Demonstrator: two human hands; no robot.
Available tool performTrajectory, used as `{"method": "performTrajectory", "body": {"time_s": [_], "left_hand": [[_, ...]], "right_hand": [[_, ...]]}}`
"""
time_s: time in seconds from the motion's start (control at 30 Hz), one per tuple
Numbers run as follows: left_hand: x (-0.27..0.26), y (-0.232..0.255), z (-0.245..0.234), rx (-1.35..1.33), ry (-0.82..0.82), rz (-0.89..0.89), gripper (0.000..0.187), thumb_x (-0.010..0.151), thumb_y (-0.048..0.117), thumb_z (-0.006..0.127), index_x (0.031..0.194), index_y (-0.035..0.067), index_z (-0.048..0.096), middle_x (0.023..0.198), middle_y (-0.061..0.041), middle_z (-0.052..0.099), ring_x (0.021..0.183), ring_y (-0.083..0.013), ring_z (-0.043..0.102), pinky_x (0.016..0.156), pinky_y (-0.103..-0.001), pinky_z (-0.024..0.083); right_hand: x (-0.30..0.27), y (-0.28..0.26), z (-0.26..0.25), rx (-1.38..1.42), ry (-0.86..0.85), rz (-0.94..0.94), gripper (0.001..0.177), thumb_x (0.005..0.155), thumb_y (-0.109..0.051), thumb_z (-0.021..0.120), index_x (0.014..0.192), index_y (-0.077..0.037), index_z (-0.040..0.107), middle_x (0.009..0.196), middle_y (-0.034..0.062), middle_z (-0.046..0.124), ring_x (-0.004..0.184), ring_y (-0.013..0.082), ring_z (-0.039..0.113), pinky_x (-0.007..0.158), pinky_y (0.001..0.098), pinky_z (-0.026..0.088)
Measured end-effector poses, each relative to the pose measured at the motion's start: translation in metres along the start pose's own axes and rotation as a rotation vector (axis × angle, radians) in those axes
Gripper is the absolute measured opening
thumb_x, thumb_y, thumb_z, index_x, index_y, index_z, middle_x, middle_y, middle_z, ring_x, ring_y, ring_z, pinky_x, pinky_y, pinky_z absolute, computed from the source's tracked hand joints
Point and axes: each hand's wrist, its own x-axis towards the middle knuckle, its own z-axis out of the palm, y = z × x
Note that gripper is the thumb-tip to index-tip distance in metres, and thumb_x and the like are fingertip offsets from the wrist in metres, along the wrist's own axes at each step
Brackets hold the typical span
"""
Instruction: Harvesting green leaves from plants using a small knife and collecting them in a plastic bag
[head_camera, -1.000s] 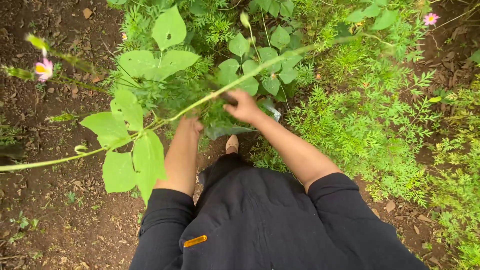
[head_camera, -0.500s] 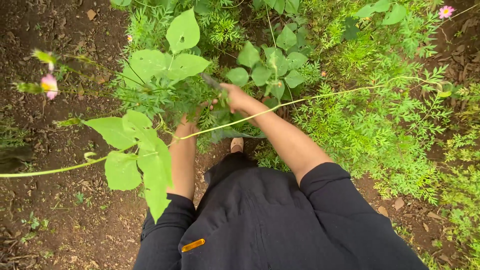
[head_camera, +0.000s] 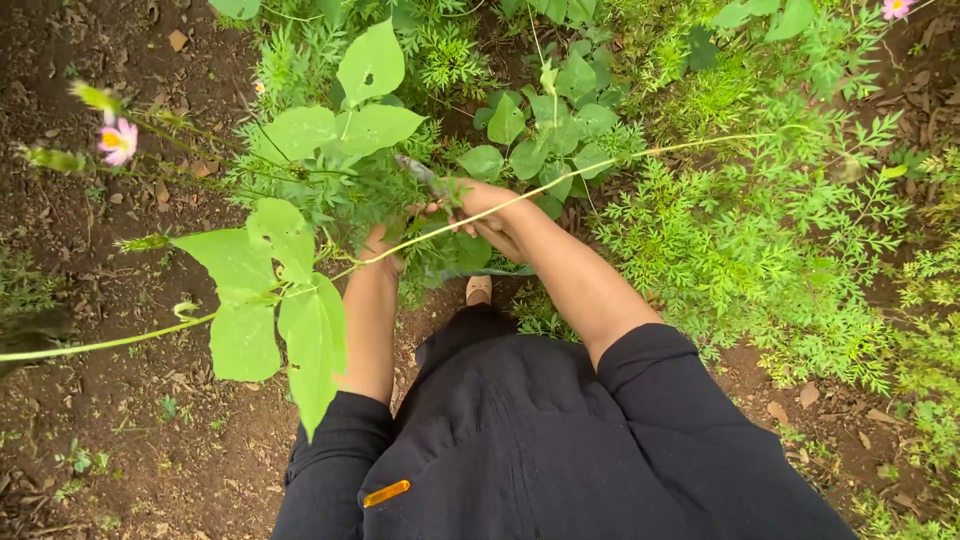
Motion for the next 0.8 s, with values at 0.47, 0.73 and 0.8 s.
{"method": "performTrajectory", "body": {"time_s": [0.47,0.73,0.8], "left_hand": [[0.024,0.039,0.149,0.4,0.332,-0.239,0.09,0.076,0.059,0.075,0.135,-0.005,0.047,0.144,-0.029,0.04,0.135,-0.0378,0.038,0.113,-0.048,0.03],[0.04,0.054,0.214,0.652,0.545,-0.377,0.08,0.075,0.057,0.079,0.124,-0.003,0.058,0.133,-0.025,0.052,0.124,-0.0339,0.049,0.104,-0.045,0.037],[0.046,0.056,0.227,0.721,0.593,-0.407,0.077,0.075,0.057,0.08,0.122,-0.002,0.061,0.13,-0.024,0.055,0.122,-0.0329,0.052,0.102,-0.044,0.039]], "right_hand": [[0.012,0.008,0.01,-0.293,-0.031,-0.063,0.03,0.103,-0.018,0.054,0.124,0.003,0.055,0.061,0.0157,0.067,0.035,0.0151,0.058,0.029,0.0269,0.054],[0.096,0.079,0.007,-0.145,0.255,-0.22,0.008,0.098,-0.008,0.052,0.106,-0.009,0.054,0.074,0.016,0.069,0.03,0.0249,0.052,0.024,0.033,0.047],[0.109,0.07,0.004,0.074,0.353,0.278,0.059,0.09,-0.073,0.042,0.094,-0.018,0.062,0.074,0.0071,0.075,0.063,0.0288,0.073,0.063,0.0512,0.062]]}}
